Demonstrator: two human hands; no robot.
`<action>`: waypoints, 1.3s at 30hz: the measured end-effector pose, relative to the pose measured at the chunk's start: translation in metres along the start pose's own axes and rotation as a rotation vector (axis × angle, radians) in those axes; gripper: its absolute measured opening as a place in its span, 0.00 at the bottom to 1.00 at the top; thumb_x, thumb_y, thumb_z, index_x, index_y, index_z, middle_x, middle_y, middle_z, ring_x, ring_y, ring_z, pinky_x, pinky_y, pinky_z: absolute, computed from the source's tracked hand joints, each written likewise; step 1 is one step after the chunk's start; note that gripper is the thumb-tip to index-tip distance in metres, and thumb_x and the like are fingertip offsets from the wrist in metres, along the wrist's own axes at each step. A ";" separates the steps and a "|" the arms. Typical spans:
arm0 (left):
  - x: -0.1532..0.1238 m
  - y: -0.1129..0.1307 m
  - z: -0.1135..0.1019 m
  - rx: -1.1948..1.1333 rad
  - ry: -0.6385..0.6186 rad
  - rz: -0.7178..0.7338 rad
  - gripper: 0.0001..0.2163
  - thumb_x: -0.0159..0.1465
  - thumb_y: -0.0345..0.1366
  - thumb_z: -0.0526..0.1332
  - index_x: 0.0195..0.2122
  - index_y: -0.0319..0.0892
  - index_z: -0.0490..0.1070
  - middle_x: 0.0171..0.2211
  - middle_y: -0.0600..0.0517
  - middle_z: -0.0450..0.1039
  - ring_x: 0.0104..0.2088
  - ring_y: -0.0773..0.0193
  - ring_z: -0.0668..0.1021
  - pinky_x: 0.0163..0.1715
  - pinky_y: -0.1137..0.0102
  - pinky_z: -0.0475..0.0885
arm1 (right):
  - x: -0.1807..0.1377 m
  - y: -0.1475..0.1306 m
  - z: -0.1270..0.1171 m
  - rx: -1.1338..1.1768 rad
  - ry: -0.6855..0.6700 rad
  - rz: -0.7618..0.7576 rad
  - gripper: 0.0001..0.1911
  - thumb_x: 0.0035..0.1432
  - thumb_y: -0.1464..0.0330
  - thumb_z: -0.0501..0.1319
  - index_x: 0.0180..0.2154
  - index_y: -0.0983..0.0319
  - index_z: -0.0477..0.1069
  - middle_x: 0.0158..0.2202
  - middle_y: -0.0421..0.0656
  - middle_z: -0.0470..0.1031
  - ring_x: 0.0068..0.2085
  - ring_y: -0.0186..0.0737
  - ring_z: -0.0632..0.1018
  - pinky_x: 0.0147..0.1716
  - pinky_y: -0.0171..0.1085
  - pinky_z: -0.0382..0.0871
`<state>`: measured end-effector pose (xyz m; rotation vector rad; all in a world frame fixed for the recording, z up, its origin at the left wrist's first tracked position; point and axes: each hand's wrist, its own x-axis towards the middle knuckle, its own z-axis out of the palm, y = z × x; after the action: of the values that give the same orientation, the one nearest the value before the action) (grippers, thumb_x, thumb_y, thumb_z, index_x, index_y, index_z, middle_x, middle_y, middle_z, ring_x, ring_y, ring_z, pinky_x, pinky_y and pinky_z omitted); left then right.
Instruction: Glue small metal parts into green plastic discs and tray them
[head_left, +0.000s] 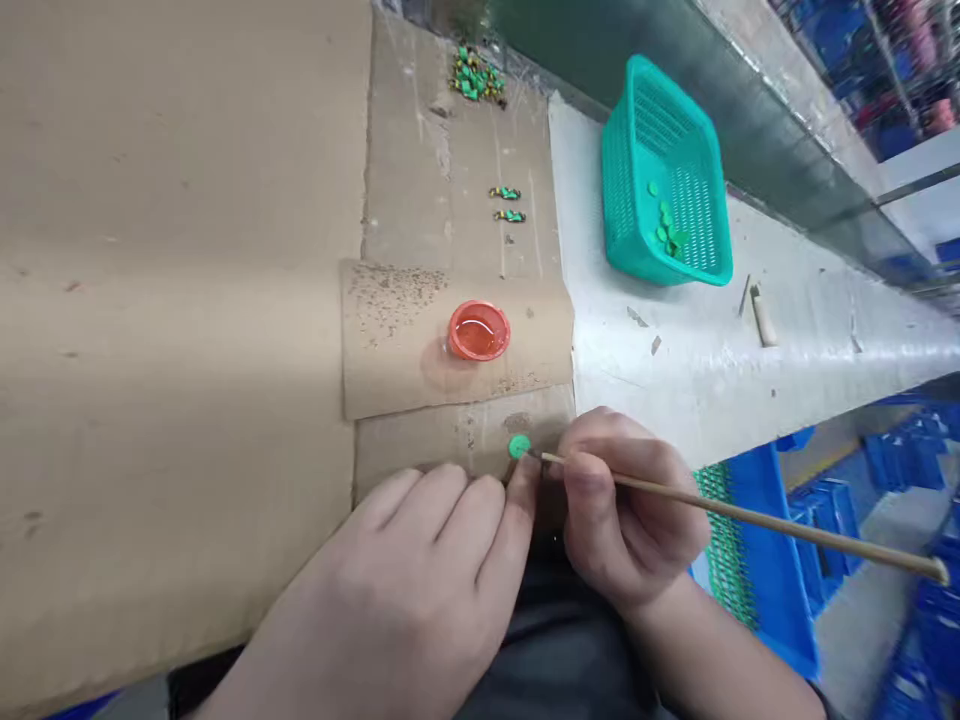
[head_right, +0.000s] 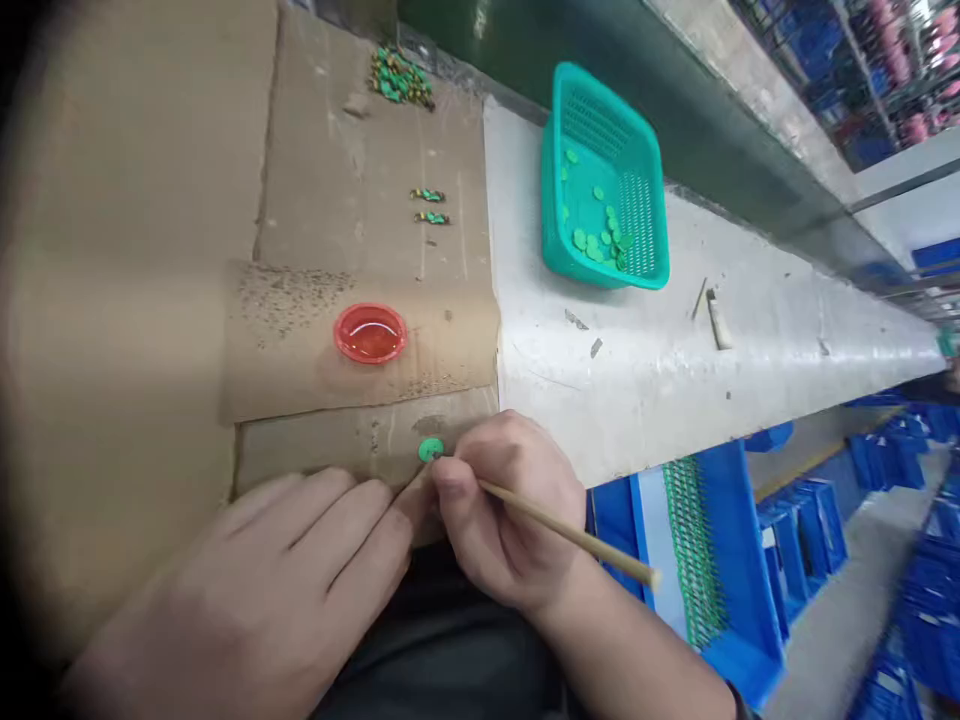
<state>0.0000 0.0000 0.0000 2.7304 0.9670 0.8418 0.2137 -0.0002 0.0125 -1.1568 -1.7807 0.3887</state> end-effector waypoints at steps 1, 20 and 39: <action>0.000 -0.001 0.000 -0.001 -0.006 0.005 0.10 0.78 0.27 0.58 0.53 0.34 0.79 0.33 0.49 0.69 0.36 0.50 0.70 0.36 0.54 0.61 | 0.000 -0.001 0.001 -0.003 0.017 -0.011 0.09 0.76 0.79 0.64 0.51 0.61 0.78 0.37 0.41 0.81 0.33 0.40 0.80 0.30 0.44 0.78; -0.002 -0.004 -0.003 0.069 -0.036 0.024 0.24 0.73 0.22 0.55 0.68 0.28 0.76 0.38 0.48 0.78 0.40 0.51 0.75 0.44 0.56 0.69 | 0.076 -0.003 0.024 0.008 0.155 -0.048 0.08 0.82 0.71 0.66 0.44 0.56 0.77 0.34 0.37 0.81 0.33 0.37 0.84 0.32 0.40 0.81; 0.003 -0.003 0.000 0.066 0.035 -0.015 0.15 0.75 0.25 0.59 0.59 0.34 0.80 0.31 0.54 0.71 0.33 0.55 0.71 0.36 0.58 0.66 | 0.080 0.014 0.040 -0.036 0.080 0.008 0.12 0.82 0.69 0.68 0.39 0.57 0.77 0.33 0.35 0.77 0.34 0.34 0.82 0.32 0.37 0.76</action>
<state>0.0001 0.0044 0.0004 2.7687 1.0384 0.8732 0.1794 0.0823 0.0257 -1.1890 -1.7205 0.3125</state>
